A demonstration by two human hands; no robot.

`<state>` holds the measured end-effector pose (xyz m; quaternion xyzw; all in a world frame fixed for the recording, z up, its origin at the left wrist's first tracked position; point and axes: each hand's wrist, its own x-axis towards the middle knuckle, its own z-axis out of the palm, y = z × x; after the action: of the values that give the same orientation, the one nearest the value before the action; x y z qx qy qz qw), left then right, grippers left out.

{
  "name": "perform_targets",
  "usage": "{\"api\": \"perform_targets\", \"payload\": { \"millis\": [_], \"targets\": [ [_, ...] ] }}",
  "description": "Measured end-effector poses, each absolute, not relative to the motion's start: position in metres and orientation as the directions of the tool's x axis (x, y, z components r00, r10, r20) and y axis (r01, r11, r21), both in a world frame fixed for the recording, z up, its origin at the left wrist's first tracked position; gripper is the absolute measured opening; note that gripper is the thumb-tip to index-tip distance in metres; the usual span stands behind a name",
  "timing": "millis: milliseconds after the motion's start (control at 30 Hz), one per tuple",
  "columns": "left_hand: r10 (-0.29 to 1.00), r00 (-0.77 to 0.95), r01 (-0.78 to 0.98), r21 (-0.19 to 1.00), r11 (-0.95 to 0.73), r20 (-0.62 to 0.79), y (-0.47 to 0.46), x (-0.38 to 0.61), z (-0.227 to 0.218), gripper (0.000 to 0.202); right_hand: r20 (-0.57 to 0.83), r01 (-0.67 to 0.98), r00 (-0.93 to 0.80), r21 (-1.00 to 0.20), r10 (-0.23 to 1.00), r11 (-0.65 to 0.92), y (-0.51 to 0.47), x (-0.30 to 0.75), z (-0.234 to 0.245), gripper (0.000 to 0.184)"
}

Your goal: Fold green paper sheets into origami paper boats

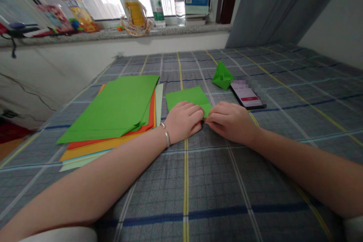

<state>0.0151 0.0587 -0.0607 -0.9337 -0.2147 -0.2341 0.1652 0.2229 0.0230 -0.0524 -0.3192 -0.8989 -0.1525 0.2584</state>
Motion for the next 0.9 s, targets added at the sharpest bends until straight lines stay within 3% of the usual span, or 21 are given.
{"api": "perform_targets", "payload": {
  "millis": [233,600,900],
  "targets": [
    [0.506,0.689,0.588,0.007,-0.808,0.52,0.061,0.013,-0.061,0.004,0.601,0.663,-0.611,0.032,0.515,0.748,0.028,0.23,-0.058,0.013],
    [0.527,0.658,0.624,0.002,-0.781,0.538,0.071,0.003,-0.062,0.003,0.642,0.63,-0.563,-0.074,0.521,0.773,0.03,0.244,-0.052,0.01],
    [0.593,0.606,0.666,0.068,-0.742,0.531,0.077,-0.001,-0.062,0.001,0.65,0.627,-0.52,-0.149,0.553,0.764,0.035,0.251,-0.052,0.01]
  ]
}}
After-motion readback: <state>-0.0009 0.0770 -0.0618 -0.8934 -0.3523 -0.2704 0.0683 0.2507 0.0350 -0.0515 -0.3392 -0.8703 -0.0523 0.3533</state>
